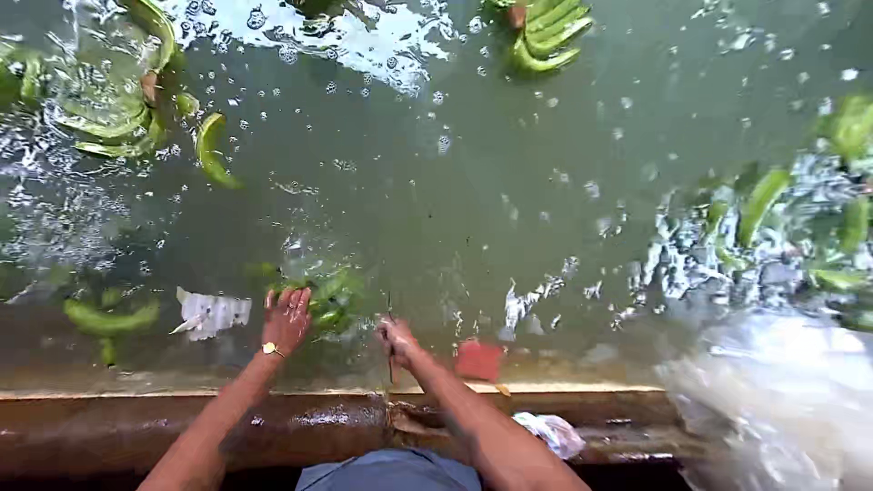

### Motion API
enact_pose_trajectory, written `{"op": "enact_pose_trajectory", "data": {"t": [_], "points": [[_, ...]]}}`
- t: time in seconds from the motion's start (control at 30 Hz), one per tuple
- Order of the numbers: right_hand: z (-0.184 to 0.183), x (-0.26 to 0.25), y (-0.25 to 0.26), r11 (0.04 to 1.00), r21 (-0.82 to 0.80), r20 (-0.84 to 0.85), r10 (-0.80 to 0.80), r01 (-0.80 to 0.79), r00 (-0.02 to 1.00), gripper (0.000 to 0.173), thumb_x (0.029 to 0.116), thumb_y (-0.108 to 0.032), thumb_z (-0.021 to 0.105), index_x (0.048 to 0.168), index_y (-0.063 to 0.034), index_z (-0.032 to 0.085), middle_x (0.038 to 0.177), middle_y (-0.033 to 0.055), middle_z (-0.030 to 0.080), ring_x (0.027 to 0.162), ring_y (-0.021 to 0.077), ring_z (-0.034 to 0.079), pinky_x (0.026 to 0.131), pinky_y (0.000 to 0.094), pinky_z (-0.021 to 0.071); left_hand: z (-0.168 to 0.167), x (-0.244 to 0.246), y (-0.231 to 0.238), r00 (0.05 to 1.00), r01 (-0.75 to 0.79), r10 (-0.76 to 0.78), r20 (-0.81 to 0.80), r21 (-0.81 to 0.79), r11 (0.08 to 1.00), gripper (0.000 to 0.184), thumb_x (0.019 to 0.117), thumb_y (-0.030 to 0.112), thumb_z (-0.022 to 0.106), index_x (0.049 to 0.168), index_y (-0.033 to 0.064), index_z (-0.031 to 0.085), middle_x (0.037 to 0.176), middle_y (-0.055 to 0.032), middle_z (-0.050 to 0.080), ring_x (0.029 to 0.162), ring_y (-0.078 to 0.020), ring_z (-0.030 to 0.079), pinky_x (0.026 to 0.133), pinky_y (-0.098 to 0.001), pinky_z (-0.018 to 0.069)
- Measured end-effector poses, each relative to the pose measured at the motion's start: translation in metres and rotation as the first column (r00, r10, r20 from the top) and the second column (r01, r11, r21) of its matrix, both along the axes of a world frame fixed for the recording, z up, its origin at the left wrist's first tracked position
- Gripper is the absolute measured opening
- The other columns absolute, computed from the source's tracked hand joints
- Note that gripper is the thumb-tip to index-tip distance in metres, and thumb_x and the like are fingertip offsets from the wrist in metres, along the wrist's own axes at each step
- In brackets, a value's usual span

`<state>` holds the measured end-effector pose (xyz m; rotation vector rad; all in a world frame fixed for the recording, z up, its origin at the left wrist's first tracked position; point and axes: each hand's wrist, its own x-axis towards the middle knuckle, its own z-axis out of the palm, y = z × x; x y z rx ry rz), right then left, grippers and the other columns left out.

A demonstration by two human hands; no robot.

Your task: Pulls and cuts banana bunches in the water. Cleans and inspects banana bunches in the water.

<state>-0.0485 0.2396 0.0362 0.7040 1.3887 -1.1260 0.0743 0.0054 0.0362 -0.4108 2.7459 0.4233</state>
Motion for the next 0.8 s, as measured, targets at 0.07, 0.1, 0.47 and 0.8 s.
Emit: {"op": "enact_pose_trajectory", "data": {"t": [0.07,0.1,0.47,0.8], "points": [[0.028,-0.026,-0.005,0.965,-0.232,0.031,-0.119,0.123,0.992,0.030,0.1127,-0.020,0.028,0.092,-0.0111,0.047,0.059,-0.0067,0.044,0.042,0.0018,0.038,0.040,0.0163,0.0350,0.006,0.004,0.001,0.980,-0.042,0.033,0.195,0.043,0.998,0.048,0.1001,0.028,0.060,0.138,-0.0017,0.059,0.148,-0.0255,0.052,0.146,-0.0480,0.036,0.118,-0.0706,0.0154],[0.040,-0.044,-0.010,0.964,-0.252,-0.048,-0.095,0.080,0.994,0.026,0.1125,-0.017,0.031,0.096,-0.0085,0.049,0.062,-0.0052,0.048,0.043,0.0015,0.040,0.041,0.0159,0.0373,0.008,0.002,0.000,0.961,-0.063,0.042,0.274,0.066,0.996,0.048,0.1008,0.027,0.060,0.139,-0.0026,0.058,0.150,-0.0265,0.049,0.148,-0.0490,0.032,0.119,-0.0698,0.0138],[-0.010,0.014,0.016,0.601,0.306,-0.111,0.793,-0.738,0.599,0.064,0.0919,-0.033,0.076,0.141,0.0026,0.055,0.135,0.0291,0.061,0.127,0.0437,0.059,0.108,0.0625,0.0446,0.013,0.003,0.026,0.875,-0.078,0.002,0.485,0.136,0.988,0.048,0.1018,0.005,0.046,0.149,0.0040,0.048,0.151,-0.0262,0.048,0.144,-0.0454,0.039,0.117,-0.0602,0.0312],[0.106,-0.048,0.019,0.850,-0.497,-0.111,-0.260,0.173,0.959,0.024,0.1020,-0.014,0.038,0.083,-0.0167,0.053,0.052,-0.0101,0.049,0.039,-0.0025,0.042,0.038,0.0137,0.0374,0.004,0.037,0.034,0.906,-0.102,-0.091,0.413,0.422,0.901,0.049,0.1084,0.030,0.044,0.145,-0.0014,0.052,0.149,-0.0278,0.050,0.139,-0.0457,0.047,0.116,-0.0596,0.0339]]}}
